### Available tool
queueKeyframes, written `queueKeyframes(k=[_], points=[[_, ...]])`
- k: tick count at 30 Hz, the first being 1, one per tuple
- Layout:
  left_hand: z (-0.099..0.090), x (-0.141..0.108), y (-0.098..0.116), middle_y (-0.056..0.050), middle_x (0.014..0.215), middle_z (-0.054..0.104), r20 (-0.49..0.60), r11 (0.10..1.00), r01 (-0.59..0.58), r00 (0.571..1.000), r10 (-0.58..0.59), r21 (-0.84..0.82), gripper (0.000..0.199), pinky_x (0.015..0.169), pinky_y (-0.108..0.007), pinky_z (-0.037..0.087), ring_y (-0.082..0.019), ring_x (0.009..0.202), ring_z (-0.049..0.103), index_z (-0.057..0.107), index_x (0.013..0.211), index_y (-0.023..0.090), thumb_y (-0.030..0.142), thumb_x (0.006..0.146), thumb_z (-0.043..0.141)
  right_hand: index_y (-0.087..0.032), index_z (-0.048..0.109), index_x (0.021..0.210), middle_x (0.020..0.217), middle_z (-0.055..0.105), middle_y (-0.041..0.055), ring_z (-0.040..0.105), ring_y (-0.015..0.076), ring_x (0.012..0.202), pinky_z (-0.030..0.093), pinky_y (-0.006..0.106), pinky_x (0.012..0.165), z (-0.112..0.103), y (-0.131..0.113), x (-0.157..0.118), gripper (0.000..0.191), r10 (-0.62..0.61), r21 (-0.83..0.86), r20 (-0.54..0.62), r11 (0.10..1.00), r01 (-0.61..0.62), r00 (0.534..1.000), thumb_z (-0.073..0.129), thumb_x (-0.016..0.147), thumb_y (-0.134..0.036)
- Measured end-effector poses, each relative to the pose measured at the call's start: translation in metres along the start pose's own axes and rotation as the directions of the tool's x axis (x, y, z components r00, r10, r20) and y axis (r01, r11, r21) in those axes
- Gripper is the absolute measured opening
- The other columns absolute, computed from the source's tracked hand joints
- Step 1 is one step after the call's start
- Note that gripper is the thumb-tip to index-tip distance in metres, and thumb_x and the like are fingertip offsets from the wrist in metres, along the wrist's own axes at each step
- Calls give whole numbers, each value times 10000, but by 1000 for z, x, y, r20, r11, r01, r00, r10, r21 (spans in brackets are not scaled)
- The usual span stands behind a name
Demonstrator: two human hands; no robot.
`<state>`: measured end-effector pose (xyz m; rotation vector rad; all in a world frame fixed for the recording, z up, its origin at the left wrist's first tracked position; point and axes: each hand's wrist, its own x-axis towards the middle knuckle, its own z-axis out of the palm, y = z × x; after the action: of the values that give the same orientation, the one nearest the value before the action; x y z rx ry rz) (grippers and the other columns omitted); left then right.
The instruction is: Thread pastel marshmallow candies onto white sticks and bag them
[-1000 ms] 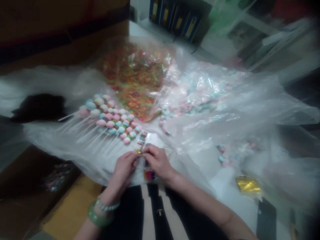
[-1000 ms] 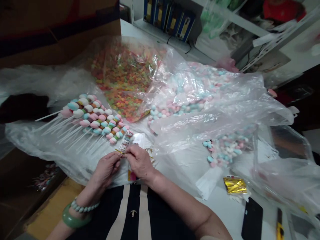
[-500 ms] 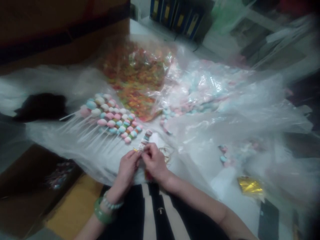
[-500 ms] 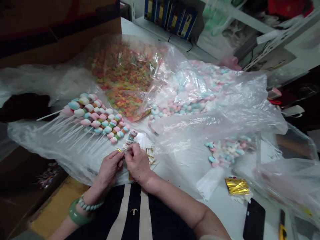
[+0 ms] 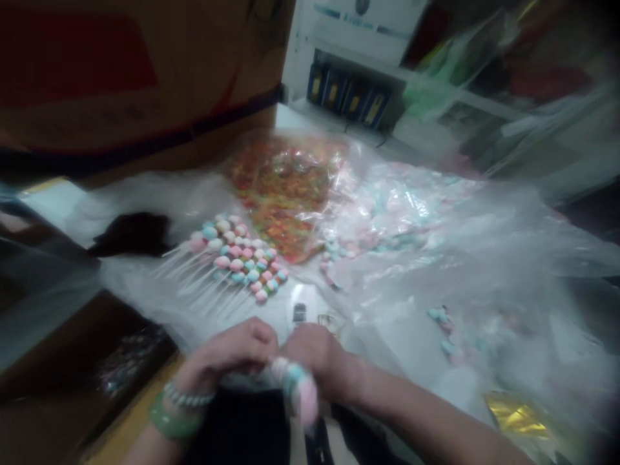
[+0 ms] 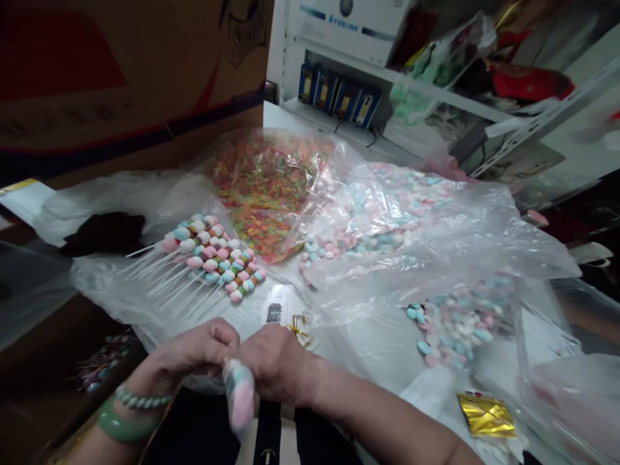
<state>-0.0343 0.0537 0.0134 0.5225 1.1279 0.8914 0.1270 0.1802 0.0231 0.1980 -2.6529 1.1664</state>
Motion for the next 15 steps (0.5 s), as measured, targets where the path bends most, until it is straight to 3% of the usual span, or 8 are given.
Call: queueKeyframes(k=[3,4,6,8,10,13,14,15], points=[[6,-9,25,12,444,473,-217,894,-93,954,206,439,164,466,-251,240,-125,447,361,614,474,206,192,599,718,-192,617,718,633,613,51,493,172,592,380,325,601,-16,-5,15,253,-190,-381,156,894,236,969,447,830,-43],[13,-9,30,7,457,473,-338,821,-108,875,346,561,192,491,-262,261,-136,467,372,582,461,211,151,605,694,-186,609,711,627,604,55,480,174,583,364,327,589,-22,-3,22,248,-167,-424,145,880,214,975,446,806,-26],[32,-2,31,-21,516,503,-532,699,-69,596,601,712,195,556,-296,314,-167,516,414,558,505,216,103,646,632,-198,552,644,577,545,37,431,168,539,328,321,551,-27,4,38,196,-11,-334,-36,942,-2,999,479,757,-56],[48,11,25,-68,620,556,-612,664,-30,360,705,747,162,656,-339,367,-209,608,480,583,616,211,114,744,563,-220,486,617,543,466,1,393,155,504,309,303,517,-23,14,53,154,248,-28,-240,965,-262,939,504,743,-134],[52,24,18,-87,720,591,-673,712,-99,260,692,695,154,746,-358,392,-229,715,525,588,705,211,184,839,517,-240,426,625,516,367,-37,348,143,460,300,285,477,-10,21,64,159,439,289,-249,885,-366,863,466,776,-209],[36,31,3,-67,888,622,-820,835,-386,263,508,393,137,794,-330,427,-212,845,556,593,869,215,346,834,614,-263,335,622,500,234,-65,263,136,413,282,280,429,11,23,63,208,484,563,-131,755,-337,865,364,828,-259],[29,29,-2,-62,913,622,-846,854,-475,348,403,212,241,779,-324,443,-206,850,566,587,912,213,411,797,660,-262,337,620,504,252,-58,279,139,422,288,283,435,15,23,59,224,474,577,-150,754,-313,868,363,842,-271],[22,25,-8,-66,911,623,-816,856,-518,493,301,3,350,751,-327,460,-208,833,579,580,935,204,491,762,682,-256,363,621,514,304,-45,320,144,446,302,286,455,17,23,54,236,452,544,-200,789,-285,869,387,854,-285]])
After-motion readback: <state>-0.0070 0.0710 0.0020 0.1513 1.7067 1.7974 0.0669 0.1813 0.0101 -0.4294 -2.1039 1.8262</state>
